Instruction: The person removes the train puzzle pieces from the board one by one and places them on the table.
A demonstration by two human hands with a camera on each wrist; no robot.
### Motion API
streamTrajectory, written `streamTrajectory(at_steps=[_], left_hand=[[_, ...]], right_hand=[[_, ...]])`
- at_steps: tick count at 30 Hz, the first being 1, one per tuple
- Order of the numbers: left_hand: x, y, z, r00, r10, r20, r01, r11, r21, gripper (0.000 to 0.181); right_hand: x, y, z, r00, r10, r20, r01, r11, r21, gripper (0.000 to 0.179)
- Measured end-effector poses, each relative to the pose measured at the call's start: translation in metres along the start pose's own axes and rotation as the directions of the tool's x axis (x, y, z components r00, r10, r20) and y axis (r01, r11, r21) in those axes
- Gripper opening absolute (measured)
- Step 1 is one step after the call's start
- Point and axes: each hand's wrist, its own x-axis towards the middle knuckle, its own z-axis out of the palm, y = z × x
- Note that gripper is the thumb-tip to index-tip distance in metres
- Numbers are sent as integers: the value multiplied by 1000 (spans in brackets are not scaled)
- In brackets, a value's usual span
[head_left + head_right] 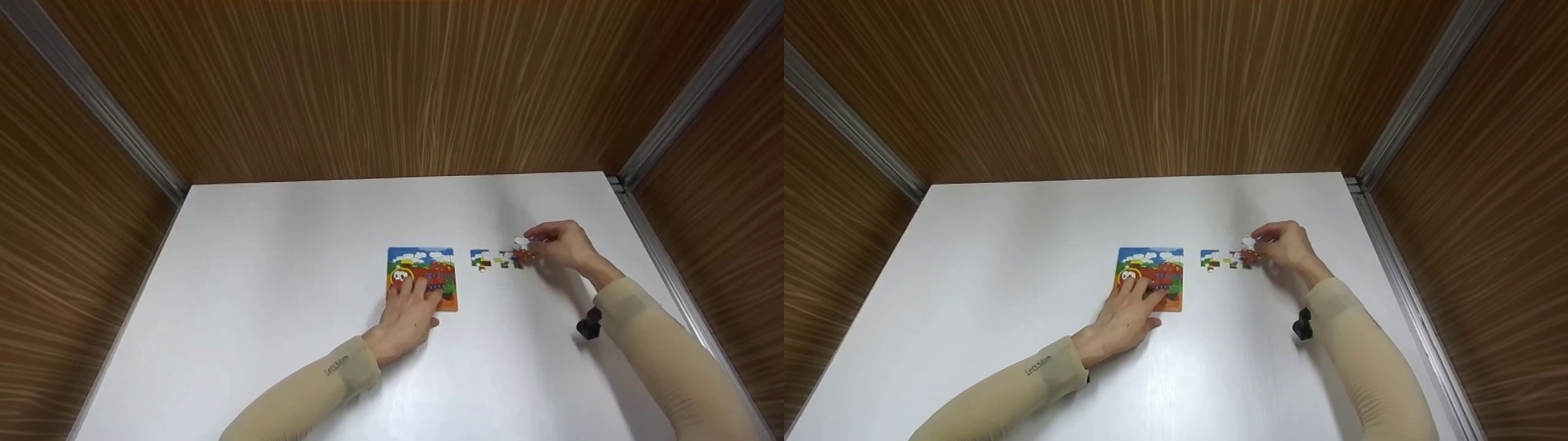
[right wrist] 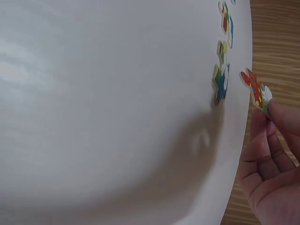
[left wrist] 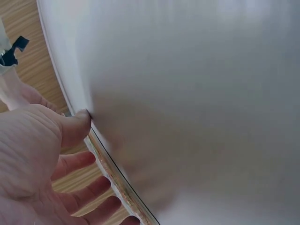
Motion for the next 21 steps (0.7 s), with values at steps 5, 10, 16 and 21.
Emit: streamTrajectory(at_steps=[5,10,16,21], left_hand=[[-2,2,1,1000,2,-20,-1,1000,11,52],[-3,3,3,999,-6,-33,6,1000,4,50],[-4,4,3,999,-44,30,45,999,-31,52],[-4,3,2,997,-49,52,51,998,-43,50]], right_hand=[[-1,10,-8,1000,13,-10,-13,1000,7,31],[-2,25,-15,998,55,6,-55,998,9,32],[-3,39,-21,990,127,61,-130,991,38,37],[-3,42,-22,986,142,88,-148,987,60,37]])
